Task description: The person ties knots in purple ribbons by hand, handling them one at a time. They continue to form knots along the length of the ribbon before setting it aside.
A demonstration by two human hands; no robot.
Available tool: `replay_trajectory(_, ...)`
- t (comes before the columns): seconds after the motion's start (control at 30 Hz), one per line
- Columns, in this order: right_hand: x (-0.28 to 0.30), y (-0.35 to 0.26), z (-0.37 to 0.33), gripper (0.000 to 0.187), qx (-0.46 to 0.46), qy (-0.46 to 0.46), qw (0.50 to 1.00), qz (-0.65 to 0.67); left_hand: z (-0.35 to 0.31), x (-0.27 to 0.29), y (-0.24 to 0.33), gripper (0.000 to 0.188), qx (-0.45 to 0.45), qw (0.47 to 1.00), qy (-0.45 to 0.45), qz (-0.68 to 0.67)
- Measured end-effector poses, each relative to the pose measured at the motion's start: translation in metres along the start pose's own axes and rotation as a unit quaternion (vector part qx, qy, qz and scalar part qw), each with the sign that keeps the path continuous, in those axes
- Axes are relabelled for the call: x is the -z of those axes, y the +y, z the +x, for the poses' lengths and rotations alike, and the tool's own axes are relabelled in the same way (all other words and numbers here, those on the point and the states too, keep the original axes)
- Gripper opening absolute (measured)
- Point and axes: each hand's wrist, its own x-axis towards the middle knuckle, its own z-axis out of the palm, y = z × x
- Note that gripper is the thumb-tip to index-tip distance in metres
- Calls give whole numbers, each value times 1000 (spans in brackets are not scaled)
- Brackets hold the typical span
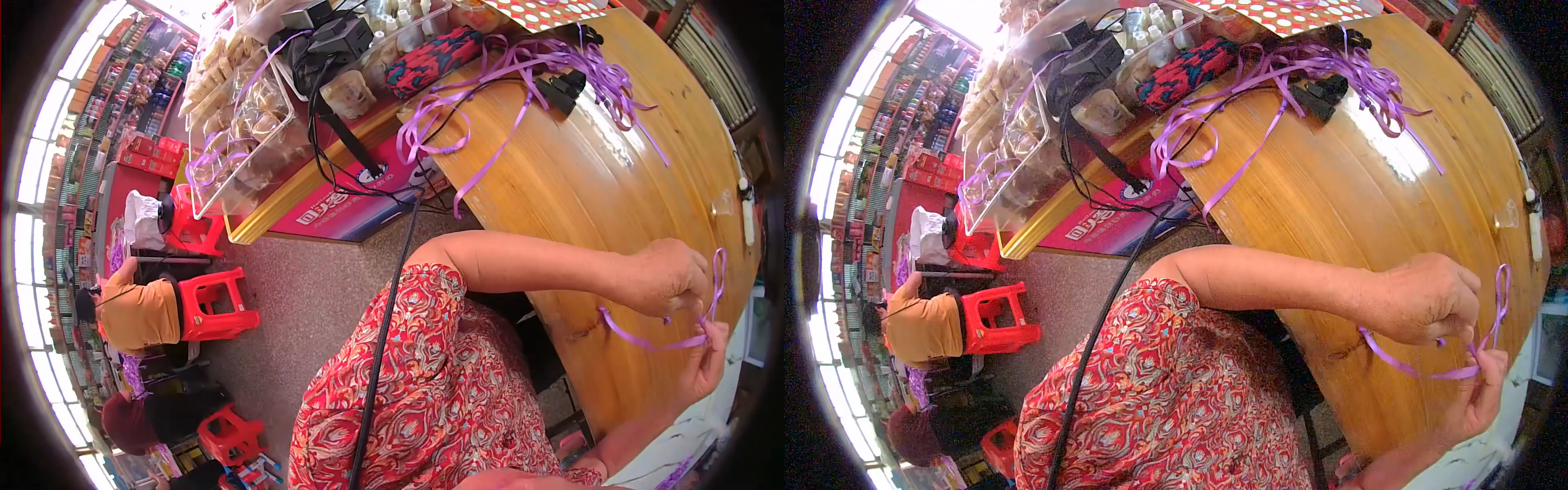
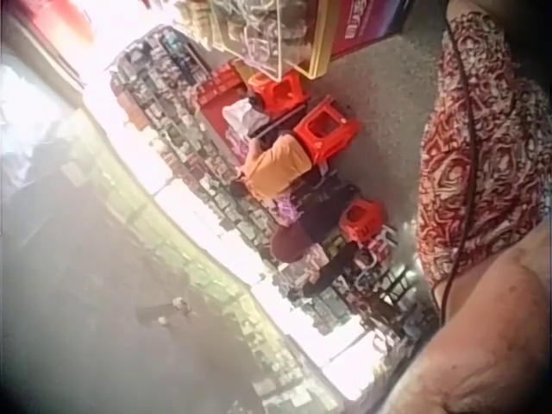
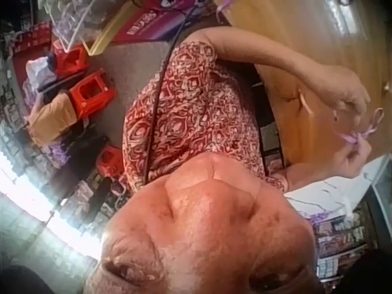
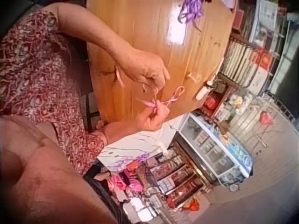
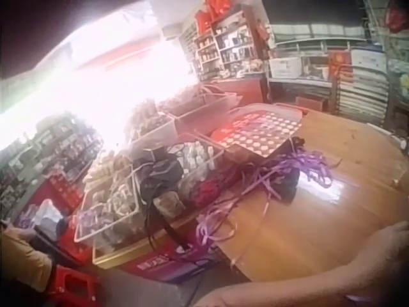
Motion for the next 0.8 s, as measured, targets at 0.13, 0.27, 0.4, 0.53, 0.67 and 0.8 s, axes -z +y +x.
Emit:
replay_trajectory(0.13, 1, 7, -6, 12, 7, 42, 999, 0, 6, 16, -5, 11, -1, 999, 46, -10)
replay_trajectory(0.27, 23, 40, -27, 11, -60, 119, 991, 12, 5, 41, -16, 9, 32, 998, 45, 11)
replay_trajectory(0.4, 68, 95, -48, 15, -64, 155, 985, 40, 2, 80, -13, 9, 92, 990, 99, 47)
replay_trajectory(0.53, 87, 108, -59, 17, -116, 217, 967, 63, -1, 106, -19, 6, 123, 983, 135, 31)
replay_trajectory(0.67, 101, 114, -63, 18, -113, 216, 966, 86, 4, 115, -19, 5, 109, 982, 149, 48)
replay_trajectory(0.8, 128, 137, -66, 22, -129, 285, 933, 180, 1, 117, -26, 7, 120, 988, 91, 33)
